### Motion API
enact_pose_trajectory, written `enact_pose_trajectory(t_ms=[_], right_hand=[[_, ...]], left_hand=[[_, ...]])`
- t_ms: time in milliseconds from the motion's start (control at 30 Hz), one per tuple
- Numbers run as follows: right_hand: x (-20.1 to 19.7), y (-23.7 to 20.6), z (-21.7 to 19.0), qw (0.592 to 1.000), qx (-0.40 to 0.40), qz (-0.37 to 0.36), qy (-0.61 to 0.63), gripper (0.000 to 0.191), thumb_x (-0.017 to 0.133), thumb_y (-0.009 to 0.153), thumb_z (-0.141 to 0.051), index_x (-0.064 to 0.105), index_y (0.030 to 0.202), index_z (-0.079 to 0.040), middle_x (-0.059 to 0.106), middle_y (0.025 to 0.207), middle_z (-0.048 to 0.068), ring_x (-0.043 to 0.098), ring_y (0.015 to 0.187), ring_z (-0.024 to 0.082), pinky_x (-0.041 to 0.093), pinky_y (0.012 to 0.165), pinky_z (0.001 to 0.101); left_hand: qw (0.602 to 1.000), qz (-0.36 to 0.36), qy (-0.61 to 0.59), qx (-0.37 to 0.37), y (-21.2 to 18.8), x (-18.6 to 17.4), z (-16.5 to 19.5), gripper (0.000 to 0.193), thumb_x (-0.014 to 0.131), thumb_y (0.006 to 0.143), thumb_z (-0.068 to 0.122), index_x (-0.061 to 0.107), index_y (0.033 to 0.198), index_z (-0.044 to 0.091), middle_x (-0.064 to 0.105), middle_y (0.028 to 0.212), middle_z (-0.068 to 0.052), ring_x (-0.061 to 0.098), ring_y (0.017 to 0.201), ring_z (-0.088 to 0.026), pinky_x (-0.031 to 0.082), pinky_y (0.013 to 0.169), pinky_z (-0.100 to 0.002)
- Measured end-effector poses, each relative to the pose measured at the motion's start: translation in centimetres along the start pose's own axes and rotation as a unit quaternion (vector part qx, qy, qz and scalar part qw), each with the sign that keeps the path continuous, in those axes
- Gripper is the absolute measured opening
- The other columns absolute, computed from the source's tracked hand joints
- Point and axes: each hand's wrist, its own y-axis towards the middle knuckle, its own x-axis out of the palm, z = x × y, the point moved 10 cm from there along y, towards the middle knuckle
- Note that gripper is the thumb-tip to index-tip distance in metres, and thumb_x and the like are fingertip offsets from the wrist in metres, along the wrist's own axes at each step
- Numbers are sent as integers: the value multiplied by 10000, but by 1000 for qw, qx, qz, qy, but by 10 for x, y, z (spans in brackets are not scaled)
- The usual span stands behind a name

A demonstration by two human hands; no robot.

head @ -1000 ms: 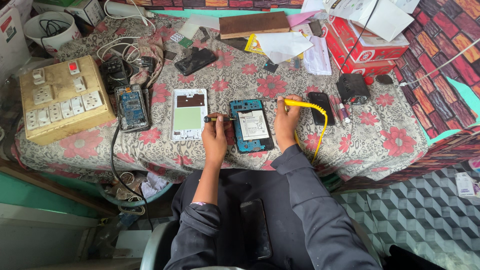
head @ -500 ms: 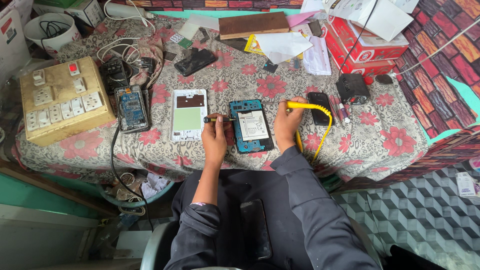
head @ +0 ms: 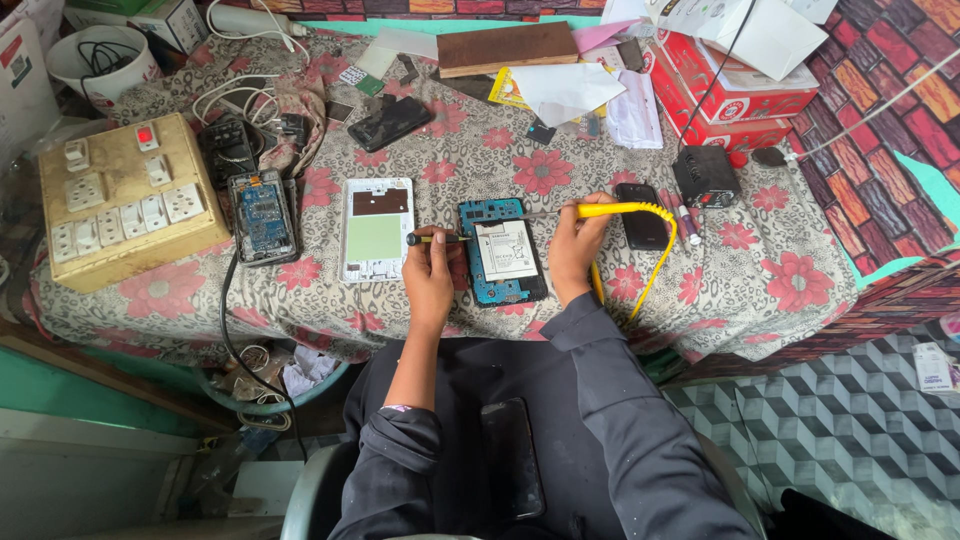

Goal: The person uses a soldering iron to work on the exposed midframe and battery area of a disassembled phone, holding the part steady with the other hand. They then set the iron aside and use a toothbrush to brush the phone's internal components and battery.

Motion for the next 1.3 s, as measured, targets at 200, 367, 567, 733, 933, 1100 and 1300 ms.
enact_pose_trajectory(t_ms=[200,367,567,733,933,1100,1300], right_hand=[[3,0,-1,1000,-8,-11,-1,209,582,1031,-32,426,1164,-72,556,1020,85,568,870,153,486,762,319],[4,0,-1,1000,-6,-14,11,197,582,1046,-44,416,1149,-70,552,1021,84,547,854,142,477,756,315],[6,1,-1,1000,-9,-21,-1,198,592,1049,-50,417,1140,-61,526,1005,73,536,860,140,466,772,314],[8,1,1,1000,-8,-27,-5,201,604,1048,-53,430,1149,-55,509,1006,66,514,868,142,452,786,320],[8,1,3,1000,-3,-25,7,204,598,1044,-58,430,1160,-60,521,1014,62,527,880,139,459,797,312],[10,1,8,999,12,-30,14,191,598,1049,-61,449,1169,-62,537,1001,65,533,880,137,459,799,310],[10,2,9,999,21,-29,24,189,593,1046,-69,451,1170,-63,554,1011,65,540,877,132,468,801,303]], left_hand=[[1000,-3,-5,15,0,1,1,230,520,1081,246,590,1140,35,676,840,-63,626,641,-98,540,541,-270],[999,-7,-8,40,-1,2,10,228,520,1095,243,586,1149,32,679,856,-62,639,666,-87,549,550,-265],[1000,-5,-13,13,-1,2,6,228,518,1081,243,586,1139,32,675,845,-64,635,652,-98,549,552,-270],[997,-3,7,78,1,0,11,227,530,1101,232,596,1147,20,705,934,-69,694,860,-111,573,744,-273],[998,2,17,67,2,-1,6,227,528,1091,232,596,1144,21,708,933,-69,700,864,-116,574,747,-278],[998,2,12,62,1,-1,7,226,529,1092,230,597,1143,20,704,911,-72,689,846,-117,572,728,-279],[999,0,1,41,1,-1,5,222,527,1085,225,594,1140,21,703,895,-70,678,813,-114,569,699,-284]])
